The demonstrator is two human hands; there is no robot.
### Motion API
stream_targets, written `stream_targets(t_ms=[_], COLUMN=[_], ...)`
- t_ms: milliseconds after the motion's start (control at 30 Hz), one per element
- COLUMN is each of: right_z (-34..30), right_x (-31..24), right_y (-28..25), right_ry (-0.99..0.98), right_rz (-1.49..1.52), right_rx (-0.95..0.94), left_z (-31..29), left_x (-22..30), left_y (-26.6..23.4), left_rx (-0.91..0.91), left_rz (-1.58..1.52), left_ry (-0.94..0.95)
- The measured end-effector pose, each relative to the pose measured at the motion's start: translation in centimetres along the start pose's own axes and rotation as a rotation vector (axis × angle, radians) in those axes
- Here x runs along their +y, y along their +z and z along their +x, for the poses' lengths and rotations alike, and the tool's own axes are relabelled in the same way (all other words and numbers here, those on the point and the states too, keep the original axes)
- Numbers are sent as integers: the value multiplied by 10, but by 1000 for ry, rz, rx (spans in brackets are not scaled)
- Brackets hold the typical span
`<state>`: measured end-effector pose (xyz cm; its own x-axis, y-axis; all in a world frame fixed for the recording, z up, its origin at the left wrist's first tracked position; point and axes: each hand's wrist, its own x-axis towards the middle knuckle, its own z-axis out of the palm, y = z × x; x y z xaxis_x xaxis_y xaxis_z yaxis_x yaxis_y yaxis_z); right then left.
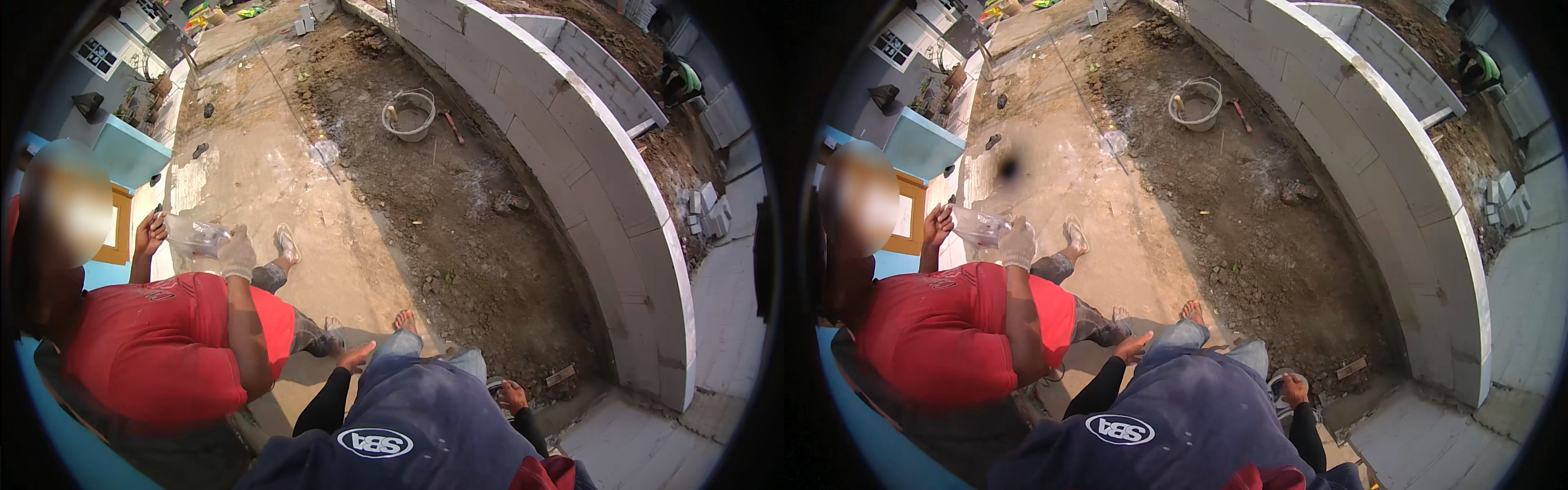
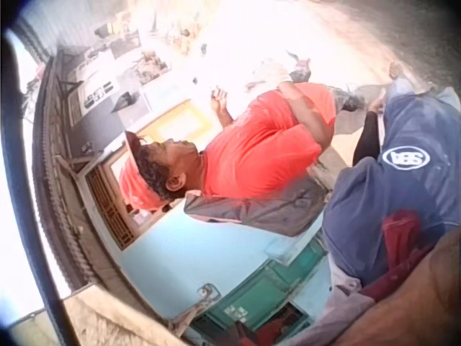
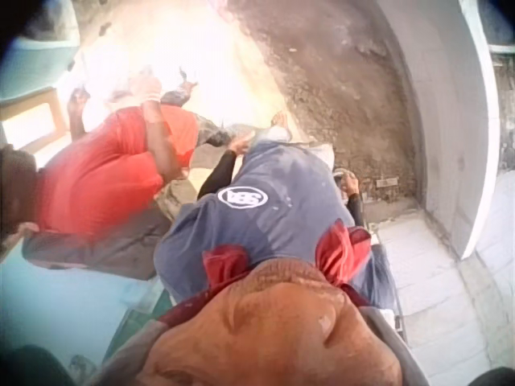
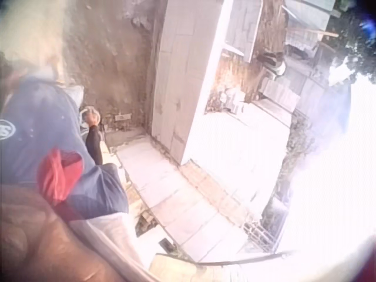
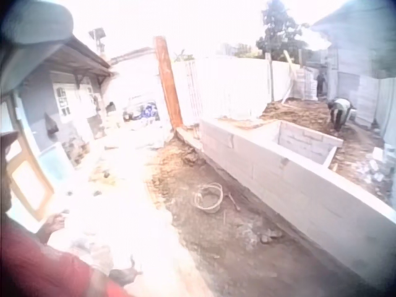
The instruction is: The person applies mortar to the edges of lightweight concrete blocks using a trowel and places them against a wall.
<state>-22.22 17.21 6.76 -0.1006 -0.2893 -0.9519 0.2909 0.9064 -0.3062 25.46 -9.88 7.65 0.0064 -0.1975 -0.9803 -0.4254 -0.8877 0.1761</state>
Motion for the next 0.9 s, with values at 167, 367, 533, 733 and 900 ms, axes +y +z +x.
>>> stream_targets(t_ms=[167,367,533,733,900], right_z=[56,55,104,167,173], right_x=[67,-50,-207,-502,-710], right_y=[1,51,45,34,128], right_ry=[-95,247,187,-250,-377], right_rz=[-58,-52,-38,-168,-290], right_rx=[216,184,190,26,60], left_z=[18,55,68,71,102], left_x=[168,289,344,413,476], left_y=[-27,-17,-45,-88,-90], left_rx=[-95,-7,47,142,118], left_rz=[144,504,644,592,658], left_ry=[226,378,397,276,208])
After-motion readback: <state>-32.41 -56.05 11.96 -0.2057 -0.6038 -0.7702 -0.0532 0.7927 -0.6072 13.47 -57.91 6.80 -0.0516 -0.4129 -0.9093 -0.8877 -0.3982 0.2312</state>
